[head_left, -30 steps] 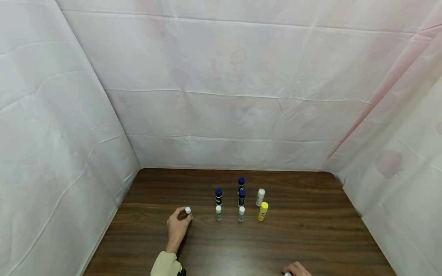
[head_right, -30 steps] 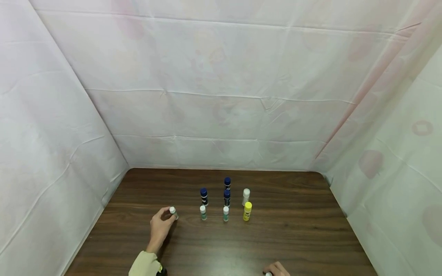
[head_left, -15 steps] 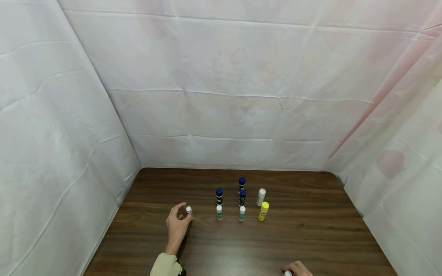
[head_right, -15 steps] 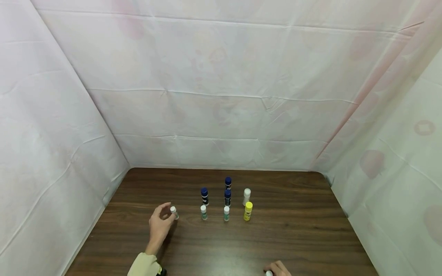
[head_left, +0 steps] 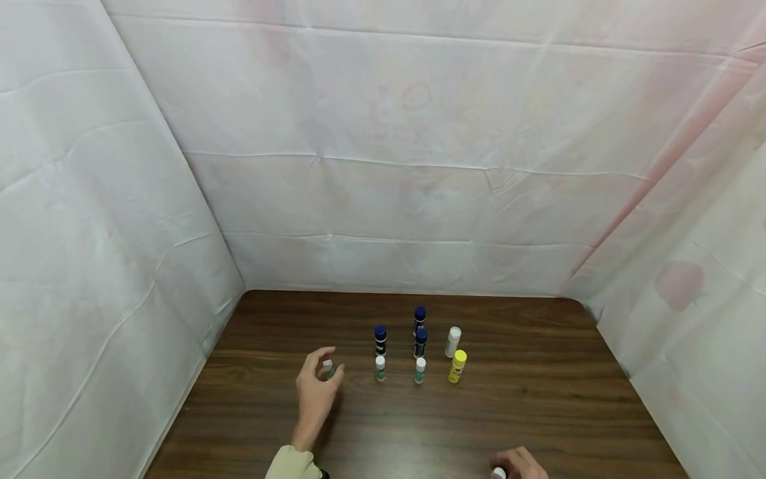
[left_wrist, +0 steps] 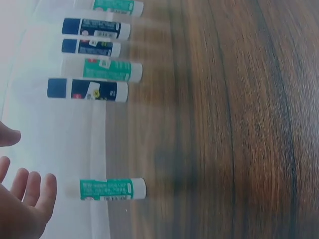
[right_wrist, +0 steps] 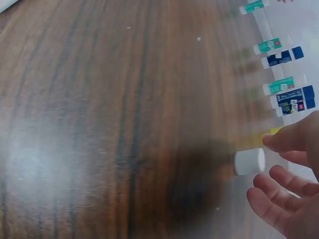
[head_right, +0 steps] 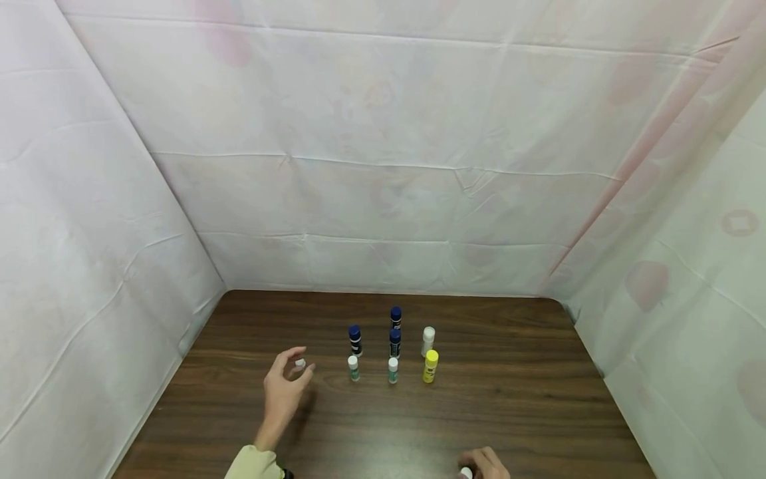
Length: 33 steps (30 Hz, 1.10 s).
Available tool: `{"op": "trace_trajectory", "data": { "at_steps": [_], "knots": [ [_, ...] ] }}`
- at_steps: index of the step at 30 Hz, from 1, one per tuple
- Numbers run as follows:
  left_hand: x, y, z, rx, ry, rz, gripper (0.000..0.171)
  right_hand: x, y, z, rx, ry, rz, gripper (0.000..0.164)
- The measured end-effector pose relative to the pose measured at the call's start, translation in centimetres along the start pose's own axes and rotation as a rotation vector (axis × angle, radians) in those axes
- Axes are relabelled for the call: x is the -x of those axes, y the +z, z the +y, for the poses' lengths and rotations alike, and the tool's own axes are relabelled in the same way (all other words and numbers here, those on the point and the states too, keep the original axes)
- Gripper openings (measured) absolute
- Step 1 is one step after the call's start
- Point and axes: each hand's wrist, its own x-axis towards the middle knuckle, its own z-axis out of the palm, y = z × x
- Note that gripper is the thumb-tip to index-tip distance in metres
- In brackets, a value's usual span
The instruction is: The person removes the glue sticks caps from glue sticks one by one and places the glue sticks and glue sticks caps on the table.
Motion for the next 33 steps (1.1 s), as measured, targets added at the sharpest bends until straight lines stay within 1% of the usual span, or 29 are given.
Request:
{"op": "trace_trajectory", "data": {
  "at_steps": [2, 4, 6, 7, 10, 12, 17, 19, 24, 27, 30, 33],
  "knots": [
    [0.2, 0.2, 0.2, 0.0, 0.023, -0.006, 0.038, 0.0, -0.1, -0.6, -0.004, 0.012, 0.051, 0.019],
    [0.3, 0.5, 0.2, -0.009, 0.041, -0.01, 0.038, -0.1, 0.0, -1.0, 0.01, 0.004, 0.107, 0.023],
    [0.5, 0.7, 0.2, -0.022, 0.055, -0.015, 0.037, -0.3, 0.0, -1.2, 0.027, -0.032, 0.175, 0.026],
    [0.6, 0.9, 0.1, -0.028, 0.061, -0.018, 0.037, -0.4, 0.1, -1.2, 0.029, -0.063, 0.212, 0.028],
    [0.8, 1.2, 0.1, -0.02, 0.07, -0.022, 0.037, -0.8, 0.1, -1.3, 0.033, -0.139, 0.284, 0.033],
    [1.0, 1.3, 1.0, -0.016, 0.067, -0.033, 0.036, -1.1, -0.2, -1.6, 0.026, -0.155, 0.283, 0.034],
    [1.4, 1.2, 3.1, 0.025, 0.013, -0.076, 0.033, -1.7, -0.4, -2.2, 0.003, -0.194, 0.305, 0.038],
    [1.4, 1.3, 3.1, 0.044, -0.002, -0.089, 0.033, -1.9, -0.5, -2.6, 0.002, -0.214, 0.32, 0.039],
    [1.5, 1.5, 3.0, 0.047, -0.022, -0.103, 0.032, -2.4, -1.0, -4.0, -0.019, -0.207, 0.291, 0.04],
    [1.6, 1.7, 2.8, 0.052, -0.046, -0.112, 0.031, -2.7, -1.2, -4.7, -0.032, -0.221, 0.286, 0.041],
    [1.7, 1.8, 2.6, 0.061, -0.069, -0.117, 0.03, -2.9, -1.4, -5.4, -0.047, -0.211, 0.262, 0.041],
    [1.7, 1.9, 2.3, 0.066, -0.081, -0.121, 0.03, -3.3, -1.4, -6.2, -0.08, -0.226, 0.258, 0.043]
  ]
}}
